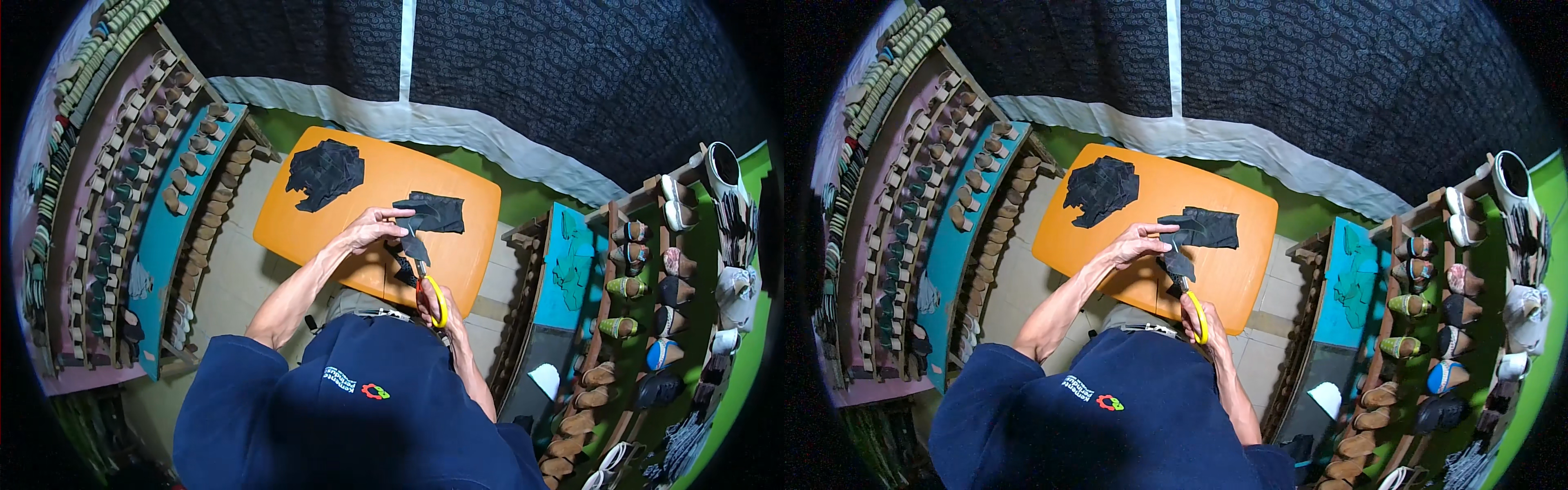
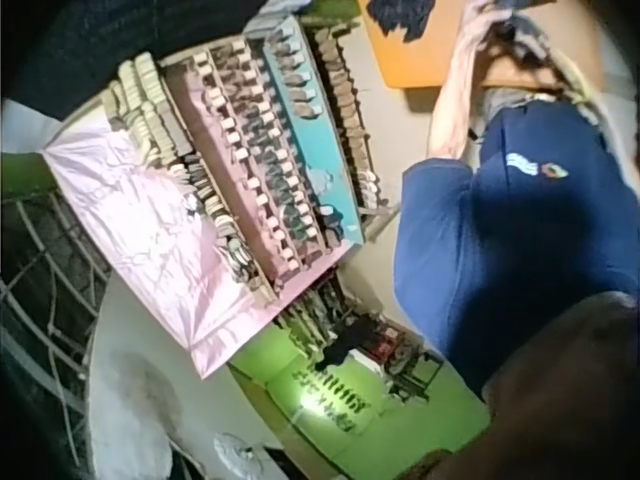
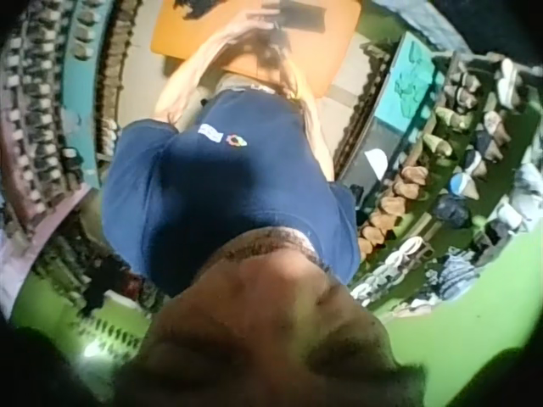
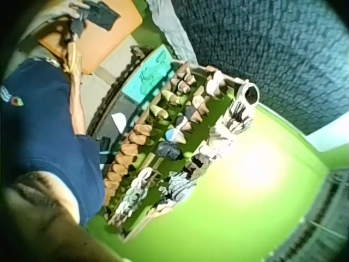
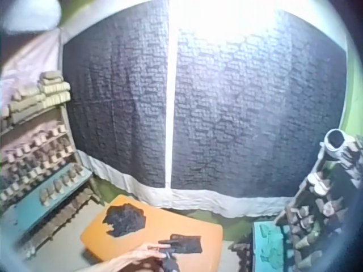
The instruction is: The person uses yellow-handled scissors to cut a piece of black fabric on an orange table. They trim the edges of the fabric, creating smaller pieces and scraps, while surrounded by shelves of wooden shoe lasts.
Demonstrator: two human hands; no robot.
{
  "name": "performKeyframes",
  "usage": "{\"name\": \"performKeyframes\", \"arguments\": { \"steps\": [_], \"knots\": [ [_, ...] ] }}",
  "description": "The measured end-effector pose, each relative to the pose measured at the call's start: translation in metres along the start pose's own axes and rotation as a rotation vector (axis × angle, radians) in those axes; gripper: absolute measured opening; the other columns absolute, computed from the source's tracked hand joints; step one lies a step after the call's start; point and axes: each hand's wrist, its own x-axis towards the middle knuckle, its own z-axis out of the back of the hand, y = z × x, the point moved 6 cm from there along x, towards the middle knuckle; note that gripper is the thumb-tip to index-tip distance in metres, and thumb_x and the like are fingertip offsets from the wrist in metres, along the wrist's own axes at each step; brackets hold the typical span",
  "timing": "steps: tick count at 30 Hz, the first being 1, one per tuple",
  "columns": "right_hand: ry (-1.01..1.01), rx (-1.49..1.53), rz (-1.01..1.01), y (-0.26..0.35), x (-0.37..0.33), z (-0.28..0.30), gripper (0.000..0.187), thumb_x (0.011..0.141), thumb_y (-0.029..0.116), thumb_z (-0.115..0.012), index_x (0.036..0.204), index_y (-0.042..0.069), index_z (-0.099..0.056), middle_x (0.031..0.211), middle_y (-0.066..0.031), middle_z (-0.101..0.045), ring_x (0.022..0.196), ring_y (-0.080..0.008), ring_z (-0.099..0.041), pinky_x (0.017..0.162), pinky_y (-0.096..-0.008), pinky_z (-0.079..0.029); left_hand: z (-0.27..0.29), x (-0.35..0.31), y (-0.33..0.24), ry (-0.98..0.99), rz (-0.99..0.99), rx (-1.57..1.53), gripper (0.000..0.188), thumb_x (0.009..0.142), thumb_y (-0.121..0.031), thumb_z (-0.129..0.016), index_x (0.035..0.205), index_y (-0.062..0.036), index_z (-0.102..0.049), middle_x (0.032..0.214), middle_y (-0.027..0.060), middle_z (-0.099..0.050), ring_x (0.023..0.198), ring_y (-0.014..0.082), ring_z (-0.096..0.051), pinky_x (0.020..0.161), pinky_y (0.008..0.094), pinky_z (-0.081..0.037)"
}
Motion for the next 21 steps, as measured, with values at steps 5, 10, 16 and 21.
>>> {"name": "performKeyframes", "arguments": {
  "steps": [5,10,16,21],
  "knots": [
    [-0.007,0.043,0.009,0.010,-0.004,-0.005,0.060,0.095,0.064,-0.055,0.073,0.008,-0.051,0.055,0.0016,-0.044,0.041,-0.0082,-0.041,0.038,-0.0261,-0.036,-0.008,0.001,-0.001,0.025,0.006,-0.004,0.062,0.087,-0.006,-0.074,0.144,-0.0023,-0.050,0.097,0.0058,-0.073,0.083,0.0111,-0.067,0.083,0.0271,-0.053],
    [-0.015,0.024,0.004,-0.003,0.005,0.001,0.061,0.094,0.066,-0.054,0.073,0.008,-0.051,0.054,0.0018,-0.044,0.041,-0.0082,-0.042,0.038,-0.0260,-0.036,-0.009,-0.004,-0.001,0.006,-0.026,0.005,0.061,0.087,-0.005,-0.073,0.144,-0.0014,-0.050,0.096,0.0056,-0.072,0.081,0.0106,-0.066,0.081,0.0263,-0.053],
    [-0.009,0.028,-0.021,-0.002,0.001,0.001,0.060,0.095,0.065,-0.055,0.074,0.008,-0.052,0.054,0.0021,-0.043,0.041,-0.0081,-0.042,0.038,-0.0258,-0.036,-0.006,-0.001,0.000,-0.046,-0.030,-0.056,0.053,0.088,-0.005,-0.072,0.139,-0.0013,-0.056,0.093,0.0049,-0.072,0.080,0.0094,-0.065,0.080,0.0264,-0.052],
    [-0.027,0.033,-0.056,0.009,-0.003,-0.004,0.058,0.096,0.062,-0.054,0.076,0.008,-0.053,0.054,0.0025,-0.043,0.041,-0.0080,-0.041,0.038,-0.0258,-0.035,-0.006,-0.002,0.004,-0.052,-0.010,-0.008,0.053,0.086,-0.007,-0.074,0.137,-0.0026,-0.059,0.081,-0.0001,-0.068,0.075,0.0067,-0.061,0.076,0.0239,-0.048]
  ]
}}
